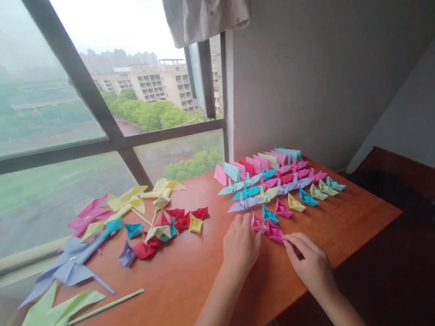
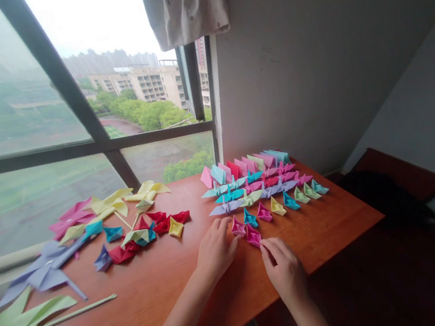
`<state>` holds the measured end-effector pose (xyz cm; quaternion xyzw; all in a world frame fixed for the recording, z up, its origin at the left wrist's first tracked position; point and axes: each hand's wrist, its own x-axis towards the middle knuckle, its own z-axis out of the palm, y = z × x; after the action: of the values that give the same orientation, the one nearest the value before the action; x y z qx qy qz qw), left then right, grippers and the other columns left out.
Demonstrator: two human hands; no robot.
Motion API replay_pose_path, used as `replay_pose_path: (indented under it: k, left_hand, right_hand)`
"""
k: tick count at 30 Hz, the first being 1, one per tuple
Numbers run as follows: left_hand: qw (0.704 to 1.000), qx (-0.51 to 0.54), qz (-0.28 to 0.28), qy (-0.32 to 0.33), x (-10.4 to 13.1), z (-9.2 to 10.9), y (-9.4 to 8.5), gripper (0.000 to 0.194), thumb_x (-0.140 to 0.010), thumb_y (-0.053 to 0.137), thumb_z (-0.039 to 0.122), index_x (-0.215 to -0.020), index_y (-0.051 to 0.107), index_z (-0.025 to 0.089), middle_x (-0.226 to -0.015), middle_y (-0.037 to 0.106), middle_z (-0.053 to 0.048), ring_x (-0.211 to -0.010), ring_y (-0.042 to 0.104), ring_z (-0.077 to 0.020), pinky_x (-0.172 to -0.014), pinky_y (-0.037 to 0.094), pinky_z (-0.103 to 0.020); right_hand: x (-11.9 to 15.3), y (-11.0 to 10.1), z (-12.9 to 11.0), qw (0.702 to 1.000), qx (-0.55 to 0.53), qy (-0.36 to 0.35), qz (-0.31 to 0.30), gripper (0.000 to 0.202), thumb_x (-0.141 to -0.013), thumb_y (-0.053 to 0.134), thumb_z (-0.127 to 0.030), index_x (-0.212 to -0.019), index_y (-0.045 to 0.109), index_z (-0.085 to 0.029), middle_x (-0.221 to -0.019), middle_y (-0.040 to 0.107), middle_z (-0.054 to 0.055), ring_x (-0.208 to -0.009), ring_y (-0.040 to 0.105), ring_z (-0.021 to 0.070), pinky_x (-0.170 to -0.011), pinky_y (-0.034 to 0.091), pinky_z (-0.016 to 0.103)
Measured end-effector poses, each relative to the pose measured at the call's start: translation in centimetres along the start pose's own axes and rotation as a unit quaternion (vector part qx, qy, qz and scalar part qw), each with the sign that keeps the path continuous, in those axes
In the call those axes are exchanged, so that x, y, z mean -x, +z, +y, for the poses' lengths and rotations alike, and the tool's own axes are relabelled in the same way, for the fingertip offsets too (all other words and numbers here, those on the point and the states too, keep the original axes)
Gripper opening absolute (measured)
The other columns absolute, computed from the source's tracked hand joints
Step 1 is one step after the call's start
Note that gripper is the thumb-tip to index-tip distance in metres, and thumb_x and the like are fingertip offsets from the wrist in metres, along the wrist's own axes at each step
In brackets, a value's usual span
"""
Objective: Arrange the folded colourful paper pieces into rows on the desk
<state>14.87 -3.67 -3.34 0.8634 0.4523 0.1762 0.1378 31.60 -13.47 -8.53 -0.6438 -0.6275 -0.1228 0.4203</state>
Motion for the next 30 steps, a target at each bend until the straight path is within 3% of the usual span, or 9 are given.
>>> replay_pose_path:
  k: [4, 8, 20, 30]
  left_hand:
    - [0.999, 0.016, 0.026, 0.016, -1.1, 0.6, 0.5, 0.052, -0.081, 0.067, 0.041, -0.125, 0.045, 0.023, -0.120, 0.055, -0.008, -0.107, 0.055, -0.0265, -0.088, 0.046, -0.037]
    - [0.998, 0.040, 0.042, 0.028, -1.5, 0.9, 1.2, 0.060, -0.077, 0.072, 0.041, -0.127, 0.044, 0.023, -0.123, 0.054, -0.009, -0.110, 0.053, -0.0281, -0.093, 0.045, -0.040]
    - [0.997, 0.060, 0.037, 0.037, -1.8, 0.7, 2.0, 0.055, -0.081, 0.066, 0.031, -0.129, 0.042, 0.019, -0.125, 0.055, -0.011, -0.115, 0.050, -0.0275, -0.099, 0.041, -0.042]
    - [0.997, 0.062, 0.031, 0.022, -1.7, 0.8, 1.5, 0.052, -0.082, 0.064, 0.032, -0.129, 0.043, 0.021, -0.121, 0.057, -0.009, -0.111, 0.052, -0.0264, -0.096, 0.041, -0.040]
  right_hand:
    - [0.0, -0.1, -0.1, 1.000, 0.004, 0.003, 0.001, 0.016, -0.094, 0.052, -0.022, -0.095, 0.068, -0.020, -0.091, 0.069, 0.007, -0.084, 0.067, 0.0173, -0.077, 0.051, 0.027]
    - [0.0, -0.1, -0.1, 1.000, 0.002, 0.004, -0.001, 0.016, -0.094, 0.052, -0.022, -0.096, 0.068, -0.020, -0.091, 0.069, 0.007, -0.084, 0.067, 0.0171, -0.078, 0.051, 0.027]
    - [0.0, -0.1, -0.1, 1.000, 0.003, 0.001, 0.006, 0.017, -0.094, 0.052, -0.022, -0.095, 0.069, -0.019, -0.090, 0.070, 0.007, -0.082, 0.068, 0.0168, -0.077, 0.052, 0.026]
    - [0.0, -0.1, -0.1, 1.000, 0.005, 0.005, 0.004, 0.019, -0.095, 0.050, -0.024, -0.096, 0.069, -0.020, -0.091, 0.070, 0.008, -0.082, 0.068, 0.0177, -0.076, 0.053, 0.028]
